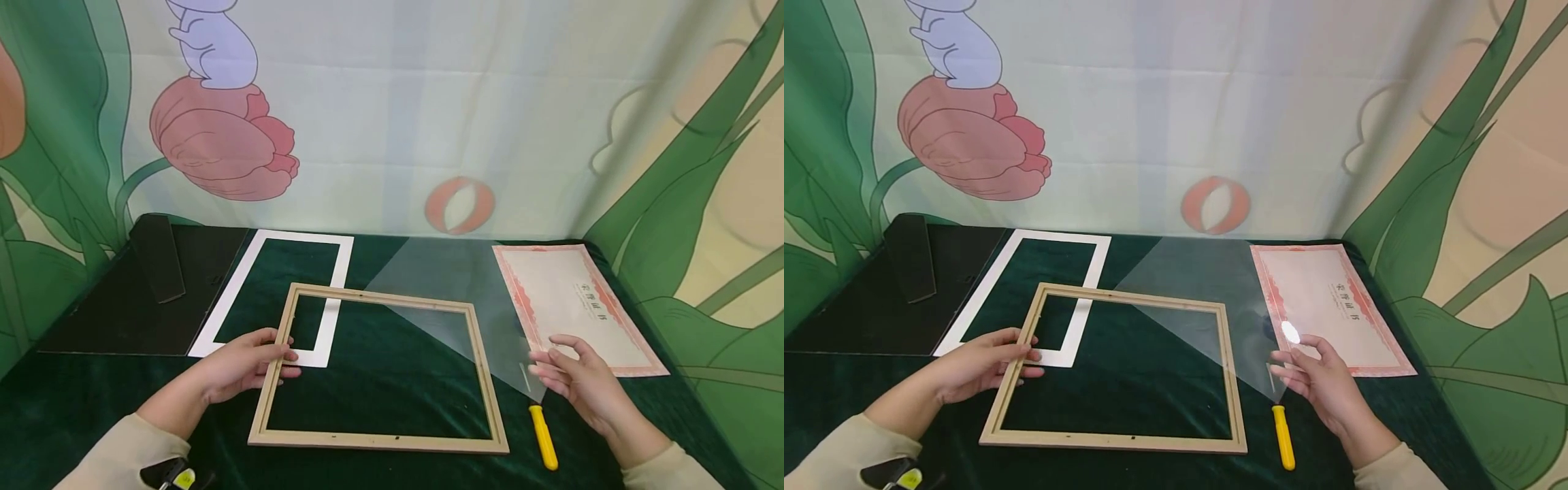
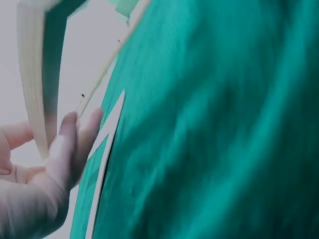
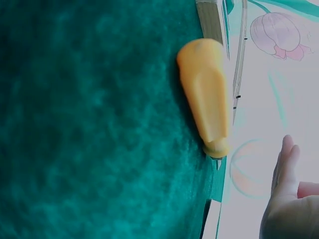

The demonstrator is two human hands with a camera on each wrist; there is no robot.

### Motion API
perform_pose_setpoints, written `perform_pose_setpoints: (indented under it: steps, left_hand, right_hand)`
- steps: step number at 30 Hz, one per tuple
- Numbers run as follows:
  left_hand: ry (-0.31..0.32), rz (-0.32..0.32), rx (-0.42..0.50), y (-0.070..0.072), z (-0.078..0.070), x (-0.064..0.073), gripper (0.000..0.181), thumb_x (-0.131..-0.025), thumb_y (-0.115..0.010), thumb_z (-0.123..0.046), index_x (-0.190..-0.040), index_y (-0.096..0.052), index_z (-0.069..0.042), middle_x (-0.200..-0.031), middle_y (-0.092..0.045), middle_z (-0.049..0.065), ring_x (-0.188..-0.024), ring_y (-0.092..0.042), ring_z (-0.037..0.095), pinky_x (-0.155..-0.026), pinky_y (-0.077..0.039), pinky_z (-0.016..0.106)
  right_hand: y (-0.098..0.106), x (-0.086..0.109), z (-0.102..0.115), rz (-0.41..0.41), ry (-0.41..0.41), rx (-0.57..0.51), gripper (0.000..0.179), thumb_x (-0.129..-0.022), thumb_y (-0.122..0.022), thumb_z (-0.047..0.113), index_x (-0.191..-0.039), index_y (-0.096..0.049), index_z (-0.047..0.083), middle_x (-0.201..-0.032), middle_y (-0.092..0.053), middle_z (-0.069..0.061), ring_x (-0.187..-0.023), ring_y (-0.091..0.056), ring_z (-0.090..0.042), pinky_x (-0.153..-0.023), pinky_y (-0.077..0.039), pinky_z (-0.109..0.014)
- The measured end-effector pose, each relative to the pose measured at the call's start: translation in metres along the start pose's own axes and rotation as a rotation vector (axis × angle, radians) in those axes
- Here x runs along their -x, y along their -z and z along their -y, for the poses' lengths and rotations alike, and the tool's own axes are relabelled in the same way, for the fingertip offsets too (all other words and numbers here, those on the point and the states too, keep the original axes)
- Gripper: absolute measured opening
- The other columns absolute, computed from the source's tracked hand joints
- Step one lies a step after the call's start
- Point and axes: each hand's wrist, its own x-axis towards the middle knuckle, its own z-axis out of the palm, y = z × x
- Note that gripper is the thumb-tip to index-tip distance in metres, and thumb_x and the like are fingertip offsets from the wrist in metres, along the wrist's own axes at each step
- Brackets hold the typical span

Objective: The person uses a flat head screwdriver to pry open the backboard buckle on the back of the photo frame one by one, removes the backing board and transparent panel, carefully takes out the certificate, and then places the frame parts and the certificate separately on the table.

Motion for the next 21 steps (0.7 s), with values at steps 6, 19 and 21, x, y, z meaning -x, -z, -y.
perform_pose_setpoints:
  steps: [6,19,21]
  left_hand:
    - [-0.009,0.055,0.231,-0.003,0.001,0.004,0.052,-0.101,-0.041,-0.027,-0.136,-0.016,0.003,-0.112,-0.062,0.012,-0.094,-0.065,0.025,-0.083,-0.051,0.032]
    - [0.009,-0.263,0.487,-0.014,-0.001,0.013,0.052,-0.102,-0.027,-0.037,-0.146,-0.011,-0.014,-0.071,-0.038,-0.002,-0.046,-0.035,0.004,-0.044,-0.032,0.012]
    - [-0.001,-0.266,0.491,-0.013,-0.001,0.015,0.052,-0.102,-0.027,-0.037,-0.146,-0.011,-0.013,-0.069,-0.037,-0.003,-0.045,-0.035,0.004,-0.043,-0.031,0.012]
  right_hand:
    - [0.003,-0.001,0.000,-0.017,-0.006,-0.082,0.026,-0.100,-0.043,0.018,-0.122,-0.029,0.013,-0.100,-0.069,0.003,-0.089,-0.068,-0.016,-0.079,-0.051,-0.025]
    - [0.004,-0.002,0.002,-0.075,-0.010,-0.169,0.027,-0.098,-0.047,0.023,-0.119,-0.030,0.019,-0.100,-0.068,0.005,-0.091,-0.067,-0.016,-0.080,-0.050,-0.026]
    - [0.003,-0.002,0.003,-0.087,-0.017,-0.188,0.027,-0.098,-0.048,0.023,-0.118,-0.031,0.020,-0.100,-0.068,0.006,-0.092,-0.067,-0.016,-0.080,-0.050,-0.026]
